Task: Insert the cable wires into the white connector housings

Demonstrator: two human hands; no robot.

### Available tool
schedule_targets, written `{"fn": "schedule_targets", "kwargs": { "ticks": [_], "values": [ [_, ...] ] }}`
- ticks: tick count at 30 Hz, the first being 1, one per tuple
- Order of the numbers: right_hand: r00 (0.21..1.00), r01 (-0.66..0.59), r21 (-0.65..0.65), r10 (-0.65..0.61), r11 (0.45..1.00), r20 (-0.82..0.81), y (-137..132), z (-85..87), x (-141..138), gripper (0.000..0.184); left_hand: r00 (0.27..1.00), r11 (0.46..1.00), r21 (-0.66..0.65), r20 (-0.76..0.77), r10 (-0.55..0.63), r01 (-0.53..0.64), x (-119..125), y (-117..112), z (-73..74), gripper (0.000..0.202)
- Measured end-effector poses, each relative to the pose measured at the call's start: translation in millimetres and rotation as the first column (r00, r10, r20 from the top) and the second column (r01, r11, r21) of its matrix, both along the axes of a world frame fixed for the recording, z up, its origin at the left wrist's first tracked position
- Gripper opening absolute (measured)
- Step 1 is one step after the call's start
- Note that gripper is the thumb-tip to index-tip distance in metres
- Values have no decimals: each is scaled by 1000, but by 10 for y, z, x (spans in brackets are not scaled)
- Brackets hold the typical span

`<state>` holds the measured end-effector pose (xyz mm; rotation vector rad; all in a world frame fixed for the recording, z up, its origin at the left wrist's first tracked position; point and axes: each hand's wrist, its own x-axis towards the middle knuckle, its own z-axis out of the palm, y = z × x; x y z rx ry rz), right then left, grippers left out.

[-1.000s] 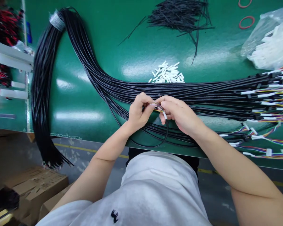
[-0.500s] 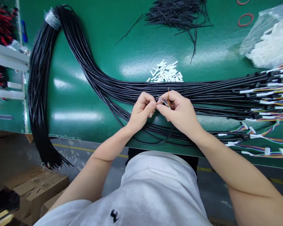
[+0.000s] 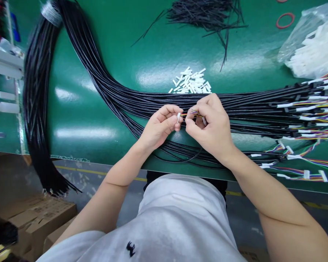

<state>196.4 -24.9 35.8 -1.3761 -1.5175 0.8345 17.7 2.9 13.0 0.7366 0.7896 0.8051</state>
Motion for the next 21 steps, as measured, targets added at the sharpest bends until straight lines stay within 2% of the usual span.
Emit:
{"fn": "schedule_targets", "kwargs": {
  "ticks": [7,21],
  "values": [
    [992,31,-50,-24,998,121,-6,-15,5,11,999,1000,0,-32,-17,17,1,0,1,46],
    [996,25,-71,-19,997,87,3,-11,-1,10,994,994,110,-105,12,0,8,3,-32,46]
  ]
}}
